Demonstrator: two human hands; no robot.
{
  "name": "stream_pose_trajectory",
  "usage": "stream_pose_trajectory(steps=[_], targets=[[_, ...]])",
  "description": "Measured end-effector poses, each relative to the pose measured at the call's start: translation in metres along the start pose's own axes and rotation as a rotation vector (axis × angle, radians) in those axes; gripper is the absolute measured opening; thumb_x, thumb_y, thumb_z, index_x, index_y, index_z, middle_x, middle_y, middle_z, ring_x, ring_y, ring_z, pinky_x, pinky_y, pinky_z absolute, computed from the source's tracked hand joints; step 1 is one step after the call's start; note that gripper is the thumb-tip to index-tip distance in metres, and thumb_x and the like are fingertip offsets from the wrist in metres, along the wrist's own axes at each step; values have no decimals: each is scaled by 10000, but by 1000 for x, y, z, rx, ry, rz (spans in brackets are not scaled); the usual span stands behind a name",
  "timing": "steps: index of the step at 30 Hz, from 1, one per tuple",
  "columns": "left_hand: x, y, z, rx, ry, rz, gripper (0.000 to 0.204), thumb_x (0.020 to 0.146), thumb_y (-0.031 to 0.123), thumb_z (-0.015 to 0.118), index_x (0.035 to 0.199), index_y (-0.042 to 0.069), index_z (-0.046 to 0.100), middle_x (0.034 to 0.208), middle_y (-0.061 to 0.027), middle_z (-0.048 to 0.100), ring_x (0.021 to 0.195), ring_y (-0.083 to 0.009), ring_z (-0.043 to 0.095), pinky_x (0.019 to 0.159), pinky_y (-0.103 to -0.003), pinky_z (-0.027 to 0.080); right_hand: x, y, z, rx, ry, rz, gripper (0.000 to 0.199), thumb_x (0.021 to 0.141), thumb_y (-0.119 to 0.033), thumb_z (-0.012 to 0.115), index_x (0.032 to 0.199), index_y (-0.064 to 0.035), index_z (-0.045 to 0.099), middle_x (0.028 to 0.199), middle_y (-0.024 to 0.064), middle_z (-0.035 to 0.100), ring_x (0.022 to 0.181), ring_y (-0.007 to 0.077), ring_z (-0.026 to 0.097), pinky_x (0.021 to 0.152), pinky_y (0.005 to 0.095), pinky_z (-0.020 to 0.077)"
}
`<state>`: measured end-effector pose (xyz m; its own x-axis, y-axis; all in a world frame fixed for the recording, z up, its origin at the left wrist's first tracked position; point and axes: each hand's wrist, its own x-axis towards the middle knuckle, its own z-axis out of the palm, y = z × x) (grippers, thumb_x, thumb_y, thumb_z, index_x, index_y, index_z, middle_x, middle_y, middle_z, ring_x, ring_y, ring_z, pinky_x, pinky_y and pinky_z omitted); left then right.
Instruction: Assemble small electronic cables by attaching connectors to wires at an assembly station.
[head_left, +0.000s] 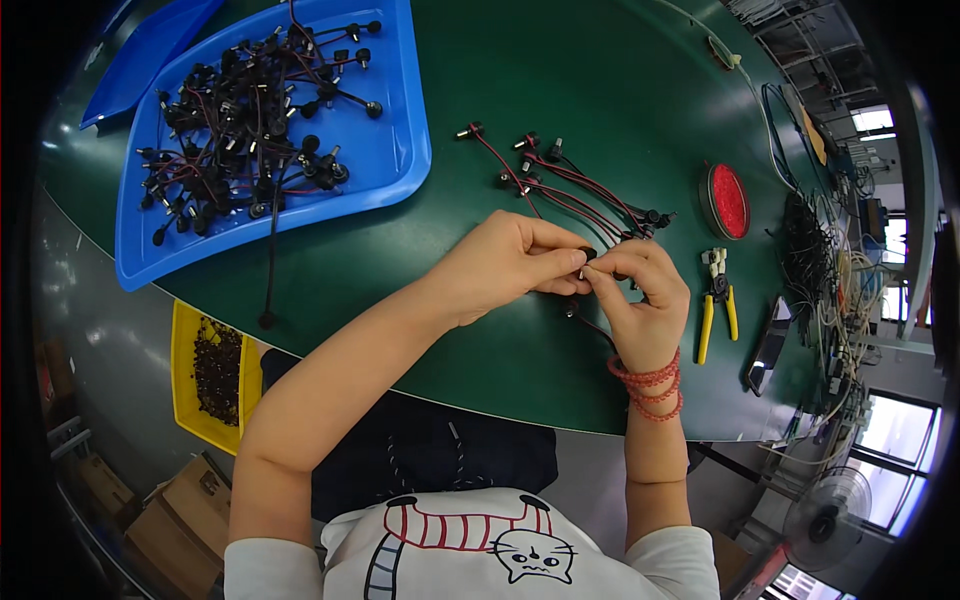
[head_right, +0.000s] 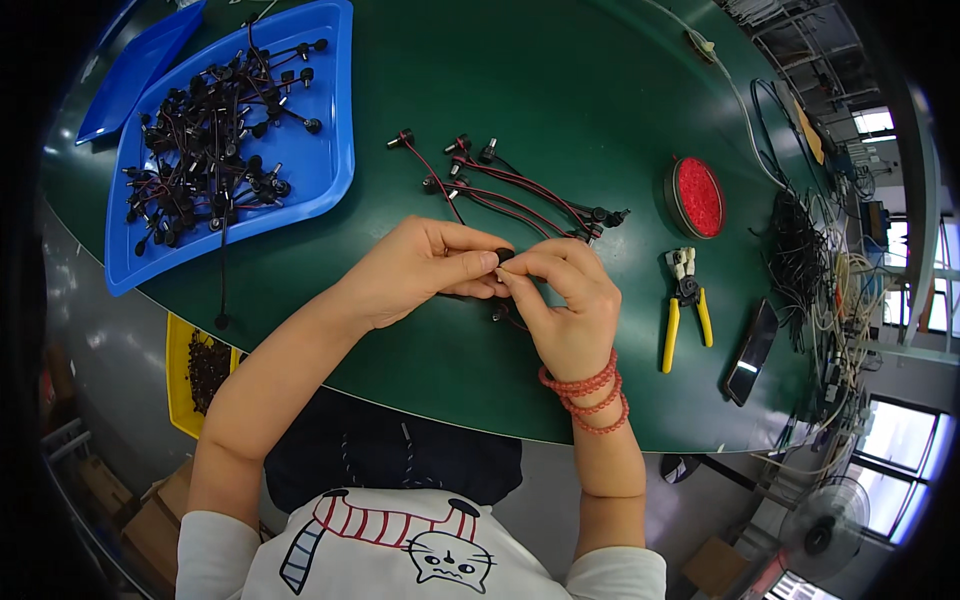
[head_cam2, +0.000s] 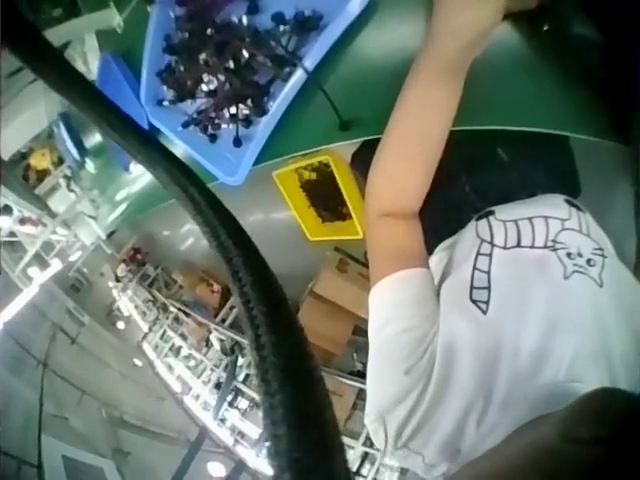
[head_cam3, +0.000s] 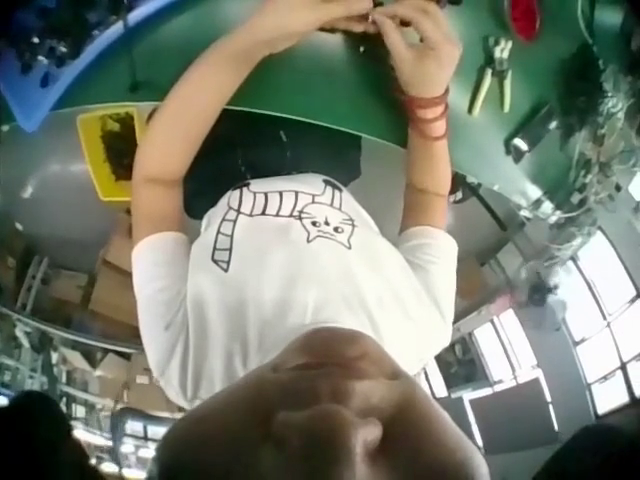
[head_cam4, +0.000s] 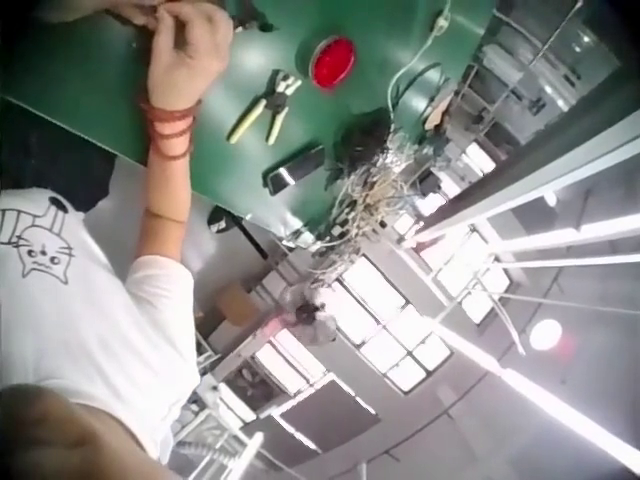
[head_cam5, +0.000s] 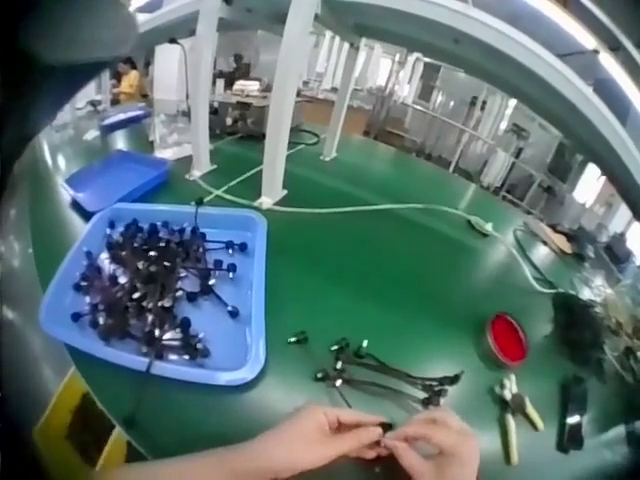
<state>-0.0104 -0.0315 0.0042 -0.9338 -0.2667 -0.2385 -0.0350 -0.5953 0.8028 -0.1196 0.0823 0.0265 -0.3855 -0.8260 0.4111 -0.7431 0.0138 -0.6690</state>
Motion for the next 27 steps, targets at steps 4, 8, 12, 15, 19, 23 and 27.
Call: stream_pose_trajectory(steps=[4, 8, 12, 15, 19, 23, 27], targets=[[1, -2, -1, -1, 0, 11, 243, 786, 99, 506, 979, -48, 518, 836, -124, 574, 721, -130, 574, 671, -211, 479, 0, 2, -2, 41, -53, 14, 107, 615, 47, 608, 696, 13, 548, 716, 58, 513, 651, 122, 495, 575, 207, 398], [0, -1, 3, 11, 8, 11, 229, 779, 93, 515, 962, -43, 533, 814, -119, 579, 707, -128, 574, 652, -203, 479, -1, 4, -2, 453, -102, 296, 106, 654, 48, 586, 725, 21, 513, 791, 58, 489, 685, 116, 490, 607, 204, 414], [0, 1, 5, 44, 16, 26, 218, 774, 82, 519, 953, -40, 540, 799, -116, 582, 697, -127, 574, 643, -200, 479, -1, 6, -3, 777, -142, 437, 119, 704, -19, 588, 752, 1, 481, 803, 42, 473, 696, 102, 512, 613, 210, 452], [-2, 2, 6, 74, 17, 50, 214, 772, 72, 519, 952, -40, 542, 798, -115, 582, 694, -126, 573, 640, -200, 478, -1, 8, -3, 983, -202, 635, 129, 719, -18, 570, 774, -15, 454, 818, 35, 470, 709, 103, 511, 634, 214, 457], [-3, 2, 6, 136, 6, 89, 211, 771, 56, 512, 957, -40, 540, 804, -114, 582, 694, -124, 571, 638, -203, 477, -2, 14, 0, 1032, -238, 686, 148, 722, -14, 565, 790, -26, 434, 828, 37, 466, 728, 104, 507, 635, 217, 456], [-3, 0, 5, 200, 5, 128, 217, 769, 40, 506, 968, -40, 533, 801, -113, 583, 699, -121, 568, 636, -208, 475, -2, 18, 3, 1049, -228, 617, 174, 725, -12, 560, 844, -18, 433, 826, 39, 470, 753, 109, 504, 638, 215, 453], [-6, -1, 5, 316, 0, 244, 241, 755, 28, 515, 989, -26, 524, 777, -105, 586, 691, -118, 567, 627, -218, 473, -1, 16, 3, 1064, -193, 594, 225, 730, -4, 548, 918, -7, 425, 848, 49, 482, 782, 113, 499, 660, 216, 446]])
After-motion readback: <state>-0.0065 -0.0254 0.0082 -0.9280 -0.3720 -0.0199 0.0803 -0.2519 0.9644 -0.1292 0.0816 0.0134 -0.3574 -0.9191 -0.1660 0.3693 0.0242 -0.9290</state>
